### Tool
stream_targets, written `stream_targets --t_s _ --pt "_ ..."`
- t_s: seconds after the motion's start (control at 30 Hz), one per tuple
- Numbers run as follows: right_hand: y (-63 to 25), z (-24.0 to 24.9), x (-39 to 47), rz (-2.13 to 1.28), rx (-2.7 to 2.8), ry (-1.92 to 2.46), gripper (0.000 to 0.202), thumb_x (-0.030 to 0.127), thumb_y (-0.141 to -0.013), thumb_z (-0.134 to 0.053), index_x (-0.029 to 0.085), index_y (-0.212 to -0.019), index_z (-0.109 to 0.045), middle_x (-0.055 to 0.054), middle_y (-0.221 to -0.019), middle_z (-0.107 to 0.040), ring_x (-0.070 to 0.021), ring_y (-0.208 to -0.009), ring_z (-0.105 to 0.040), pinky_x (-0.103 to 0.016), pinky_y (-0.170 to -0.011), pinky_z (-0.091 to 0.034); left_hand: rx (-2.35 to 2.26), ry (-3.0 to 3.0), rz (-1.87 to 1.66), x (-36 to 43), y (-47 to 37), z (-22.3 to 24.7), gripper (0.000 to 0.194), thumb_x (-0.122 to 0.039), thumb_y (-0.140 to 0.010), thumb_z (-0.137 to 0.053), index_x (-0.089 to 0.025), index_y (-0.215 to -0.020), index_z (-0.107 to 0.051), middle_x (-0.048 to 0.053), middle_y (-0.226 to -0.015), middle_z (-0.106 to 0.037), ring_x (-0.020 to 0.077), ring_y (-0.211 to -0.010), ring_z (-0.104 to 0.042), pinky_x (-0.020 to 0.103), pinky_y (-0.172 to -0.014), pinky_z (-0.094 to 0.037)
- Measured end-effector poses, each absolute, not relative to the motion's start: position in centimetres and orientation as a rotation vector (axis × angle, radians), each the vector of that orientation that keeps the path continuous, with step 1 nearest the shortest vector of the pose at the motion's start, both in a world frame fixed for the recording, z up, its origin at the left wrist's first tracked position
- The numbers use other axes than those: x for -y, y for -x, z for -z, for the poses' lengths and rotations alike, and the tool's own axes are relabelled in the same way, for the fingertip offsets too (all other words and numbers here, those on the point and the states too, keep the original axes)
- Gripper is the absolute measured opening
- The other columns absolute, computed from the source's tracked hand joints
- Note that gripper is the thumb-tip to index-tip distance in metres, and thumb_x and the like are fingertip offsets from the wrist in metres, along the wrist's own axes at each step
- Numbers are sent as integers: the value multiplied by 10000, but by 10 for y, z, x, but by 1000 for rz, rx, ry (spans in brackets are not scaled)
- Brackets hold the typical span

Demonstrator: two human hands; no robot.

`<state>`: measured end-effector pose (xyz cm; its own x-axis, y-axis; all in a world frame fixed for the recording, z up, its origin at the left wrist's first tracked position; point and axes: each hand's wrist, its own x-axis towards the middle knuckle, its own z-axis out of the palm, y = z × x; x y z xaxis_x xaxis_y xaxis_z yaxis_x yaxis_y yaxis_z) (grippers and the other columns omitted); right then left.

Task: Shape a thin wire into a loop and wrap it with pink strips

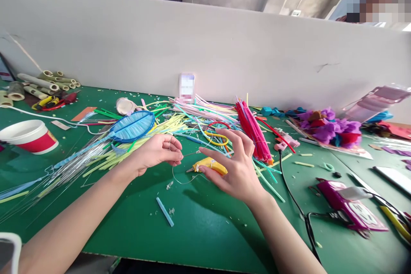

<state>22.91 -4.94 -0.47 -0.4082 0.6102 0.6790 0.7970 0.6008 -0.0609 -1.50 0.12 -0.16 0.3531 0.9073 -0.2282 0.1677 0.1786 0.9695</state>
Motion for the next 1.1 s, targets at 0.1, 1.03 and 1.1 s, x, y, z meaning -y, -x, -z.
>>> stream_targets --t_s 0.1,1.03,1.1 --pt "-229 1 50 270 2194 1103 293 529 -857 -660 365 -1078 -761 -60 -1445 -390 -372 -1341 -322 -562 -1102 -302 -1114 -1331 -687 -1 14 2 270 -190 -696 -807 -142 -879 -615 25 -711 -709 180 -670 -702 304 -645 -578" --pt "-229 4 44 48 2220 1081 382 626 -663 -779 385 -960 -791 -58 -1422 -371 -372 -1337 -336 -565 -1089 -327 -1077 -1421 -542 2 14 3 201 -147 -700 -725 -158 -863 -606 34 -703 -728 174 -647 -692 285 -620 -561" --pt "-229 4 44 53 2205 1090 396 623 -665 -779 380 -978 -787 -65 -1415 -378 -372 -1332 -339 -571 -1087 -332 -1076 -1420 -542 2 14 3 204 -154 -701 -730 -160 -864 -607 33 -710 -727 178 -654 -695 288 -619 -562"
